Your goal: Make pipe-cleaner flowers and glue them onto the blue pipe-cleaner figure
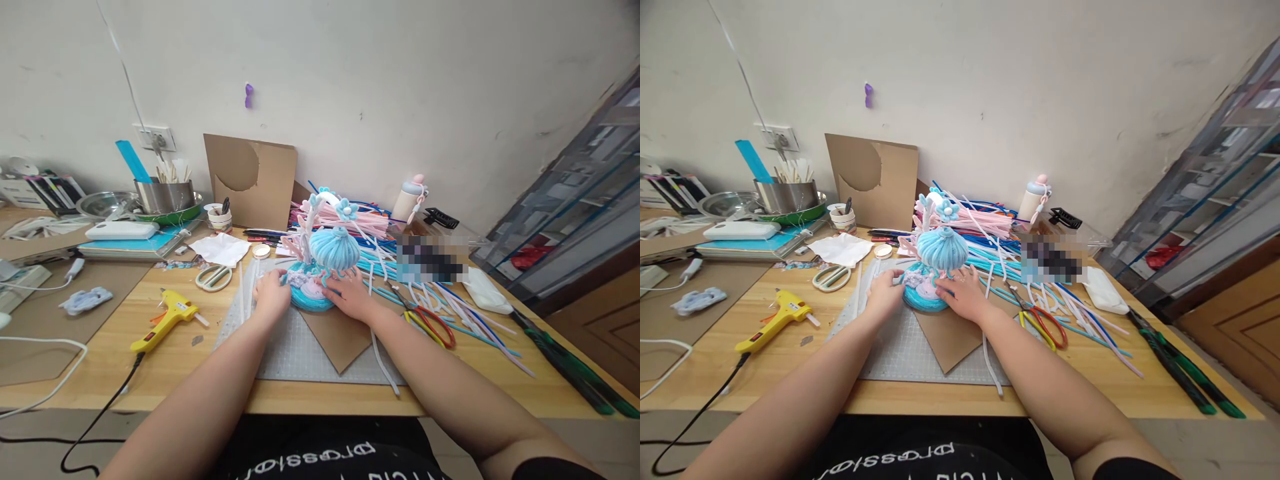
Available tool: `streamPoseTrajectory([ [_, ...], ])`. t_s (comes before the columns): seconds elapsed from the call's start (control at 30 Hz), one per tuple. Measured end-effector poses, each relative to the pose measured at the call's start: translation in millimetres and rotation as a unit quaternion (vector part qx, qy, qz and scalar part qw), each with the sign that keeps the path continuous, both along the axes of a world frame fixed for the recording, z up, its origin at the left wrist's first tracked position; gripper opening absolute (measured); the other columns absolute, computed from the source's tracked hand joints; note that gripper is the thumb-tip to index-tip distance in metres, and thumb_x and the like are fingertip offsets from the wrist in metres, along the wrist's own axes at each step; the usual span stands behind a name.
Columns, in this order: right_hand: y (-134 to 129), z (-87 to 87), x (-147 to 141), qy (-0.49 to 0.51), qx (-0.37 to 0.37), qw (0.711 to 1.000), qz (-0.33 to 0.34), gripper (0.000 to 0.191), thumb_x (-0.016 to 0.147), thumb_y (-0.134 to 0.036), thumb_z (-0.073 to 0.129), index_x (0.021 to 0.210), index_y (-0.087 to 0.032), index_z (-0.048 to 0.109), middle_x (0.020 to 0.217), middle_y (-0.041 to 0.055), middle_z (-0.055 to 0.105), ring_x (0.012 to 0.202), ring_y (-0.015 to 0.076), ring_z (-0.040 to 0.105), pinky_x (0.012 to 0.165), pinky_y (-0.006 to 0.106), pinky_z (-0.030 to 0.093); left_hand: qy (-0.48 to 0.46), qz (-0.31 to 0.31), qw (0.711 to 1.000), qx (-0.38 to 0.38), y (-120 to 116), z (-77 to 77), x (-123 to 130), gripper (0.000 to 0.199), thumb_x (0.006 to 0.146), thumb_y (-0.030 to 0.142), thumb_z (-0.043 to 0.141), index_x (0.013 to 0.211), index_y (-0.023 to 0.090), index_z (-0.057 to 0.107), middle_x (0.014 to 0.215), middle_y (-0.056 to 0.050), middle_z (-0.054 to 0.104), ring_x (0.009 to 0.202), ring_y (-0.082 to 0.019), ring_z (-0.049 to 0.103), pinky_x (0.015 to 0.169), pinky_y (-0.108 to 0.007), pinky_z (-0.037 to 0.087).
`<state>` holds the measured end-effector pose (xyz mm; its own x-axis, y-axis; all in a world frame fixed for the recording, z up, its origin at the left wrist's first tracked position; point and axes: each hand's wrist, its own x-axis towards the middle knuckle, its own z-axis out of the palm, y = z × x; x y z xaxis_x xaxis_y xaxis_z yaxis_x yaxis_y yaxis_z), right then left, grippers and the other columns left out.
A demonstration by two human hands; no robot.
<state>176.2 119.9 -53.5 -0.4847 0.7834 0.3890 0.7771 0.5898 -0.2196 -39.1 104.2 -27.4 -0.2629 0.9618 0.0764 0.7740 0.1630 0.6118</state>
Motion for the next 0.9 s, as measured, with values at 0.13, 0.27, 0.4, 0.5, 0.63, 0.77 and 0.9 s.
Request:
streamPoseTrajectory([
  [0.13, 9, 9.9, 18, 0.056, 0.001, 0.998, 0.023, 0.040, 0.083, -0.047, 0.058, 0.116, -0.025, 0.063, 0.128, 0.0104, 0.056, 0.127, 0.0311, 0.040, 0.110, 0.055, 0.012, -0.039, -0.021, 0.999, 0.028, 5, 4.7, -13, 0.032, 0.088, 0.033, 0.059, 0.116, 0.016, 0.058, 0.120, -0.009, 0.059, 0.108, -0.024, 0.057, 0.094, -0.048, 0.045],
  [0.27, 21, 16.5, 42, 0.122, -0.037, 0.992, 0.012, 0.034, 0.082, -0.040, 0.058, 0.109, -0.019, 0.061, 0.114, 0.0116, 0.064, 0.110, 0.0260, 0.056, 0.096, 0.043, 0.040, -0.084, -0.045, 0.994, 0.049, 8, 10.9, -29, 0.021, 0.088, 0.033, 0.060, 0.096, 0.013, 0.064, 0.095, -0.004, 0.068, 0.087, -0.018, 0.064, 0.082, -0.039, 0.051],
  [0.4, 28, 12.6, 55, 0.196, -0.094, 0.975, -0.053, 0.018, 0.087, -0.033, 0.047, 0.085, -0.019, 0.056, 0.066, 0.0019, 0.066, 0.060, 0.0168, 0.062, 0.063, 0.030, 0.048, -0.107, -0.009, 0.992, 0.063, 10, 12.2, -39, 0.027, 0.085, 0.040, 0.061, 0.084, 0.014, 0.064, 0.080, -0.002, 0.068, 0.076, -0.017, 0.065, 0.073, -0.034, 0.051],
  [0.5, 27, 11.7, 54, 0.233, -0.118, 0.960, -0.100, 0.026, 0.083, -0.043, 0.055, 0.070, -0.020, 0.051, 0.046, -0.0040, 0.053, 0.046, 0.0145, 0.053, 0.053, 0.027, 0.043, -0.120, -0.007, 0.991, 0.054, 14, 10.0, -44, 0.037, 0.087, 0.049, 0.055, 0.075, 0.015, 0.064, 0.070, -0.001, 0.067, 0.070, -0.017, 0.065, 0.071, -0.032, 0.050],
  [0.63, 20, 14.3, 42, 0.277, -0.168, 0.939, -0.114, 0.045, 0.087, -0.055, 0.044, 0.059, -0.020, 0.047, 0.049, -0.0007, 0.054, 0.050, 0.0145, 0.055, 0.052, 0.026, 0.044, -0.136, -0.031, 0.990, 0.014, 21, 4.3, -44, 0.031, 0.092, 0.041, 0.051, 0.094, 0.013, 0.064, 0.091, -0.004, 0.067, 0.082, -0.017, 0.064, 0.077, -0.037, 0.052],
  [0.77, 14, 11.4, 25, 0.342, -0.240, 0.901, -0.112, 0.038, 0.090, -0.054, 0.036, 0.081, -0.021, 0.053, 0.081, 0.0045, 0.066, 0.065, 0.0169, 0.064, 0.044, 0.024, 0.047, -0.156, -0.033, 0.987, -0.025, 22, -2.1, -40, 0.029, 0.091, 0.032, 0.056, 0.113, 0.015, 0.058, 0.110, -0.008, 0.062, 0.092, -0.019, 0.063, 0.080, -0.040, 0.053],
  [0.9, 14, 6.7, 17, 0.403, -0.281, 0.860, -0.140, 0.034, 0.090, -0.052, 0.037, 0.086, -0.022, 0.051, 0.084, 0.0073, 0.065, 0.063, 0.0185, 0.065, 0.043, 0.029, 0.052, -0.175, -0.021, 0.984, -0.030, 18, -6.4, -34, 0.029, 0.091, 0.031, 0.056, 0.116, 0.016, 0.056, 0.113, -0.008, 0.061, 0.094, -0.020, 0.062, 0.081, -0.040, 0.053],
])
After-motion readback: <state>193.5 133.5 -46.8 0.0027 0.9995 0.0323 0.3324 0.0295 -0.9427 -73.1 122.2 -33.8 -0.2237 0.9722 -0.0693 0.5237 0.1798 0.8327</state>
